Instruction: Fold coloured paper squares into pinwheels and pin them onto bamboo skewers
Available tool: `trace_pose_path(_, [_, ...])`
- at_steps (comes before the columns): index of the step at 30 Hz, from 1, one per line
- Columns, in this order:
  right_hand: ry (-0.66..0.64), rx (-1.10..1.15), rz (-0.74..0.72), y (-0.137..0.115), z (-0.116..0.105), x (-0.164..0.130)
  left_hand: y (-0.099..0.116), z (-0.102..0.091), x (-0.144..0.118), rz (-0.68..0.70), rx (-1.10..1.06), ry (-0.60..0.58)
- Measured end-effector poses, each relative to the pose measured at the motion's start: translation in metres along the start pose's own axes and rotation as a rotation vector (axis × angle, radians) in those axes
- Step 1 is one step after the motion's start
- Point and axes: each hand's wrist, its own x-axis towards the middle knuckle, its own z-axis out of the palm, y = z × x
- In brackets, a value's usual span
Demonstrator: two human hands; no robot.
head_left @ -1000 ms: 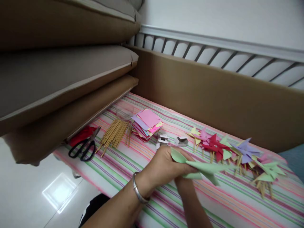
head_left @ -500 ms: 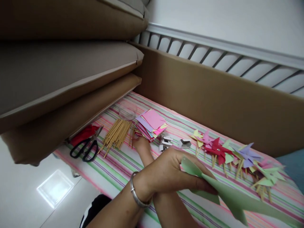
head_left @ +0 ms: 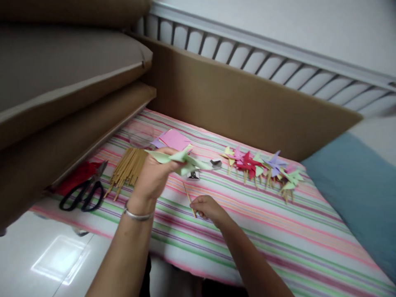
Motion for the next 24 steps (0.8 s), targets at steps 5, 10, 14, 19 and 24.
trace_pose_path(5, [0.194,-0.109,0.071,0.025,-0.034,-0.025,-0.007,-0.007,0.012,0.078,-0.054,0.051])
trace_pose_path(10, [0.37,-0.198,0.019,0.012,-0.017,0.001,-0.01,-0.005,0.013,0.091,-0.093,0.034])
trace_pose_path(14, [0.373,-0.144,-0.027,0.006,-0.01,0.017,-0.024,-0.003,0.012,0.011,-0.011,0.008])
trace_pose_path(19, [0.303,0.145,-0.157,0.011,-0.044,0.001,-0.062,0.009,0.007,-0.246,0.186,-0.268])
trace_pose_path(24, [0.259,0.708,-0.331,0.013,-0.079,-0.028,-0.098,0.024,0.0,-0.444,0.336,-0.485])
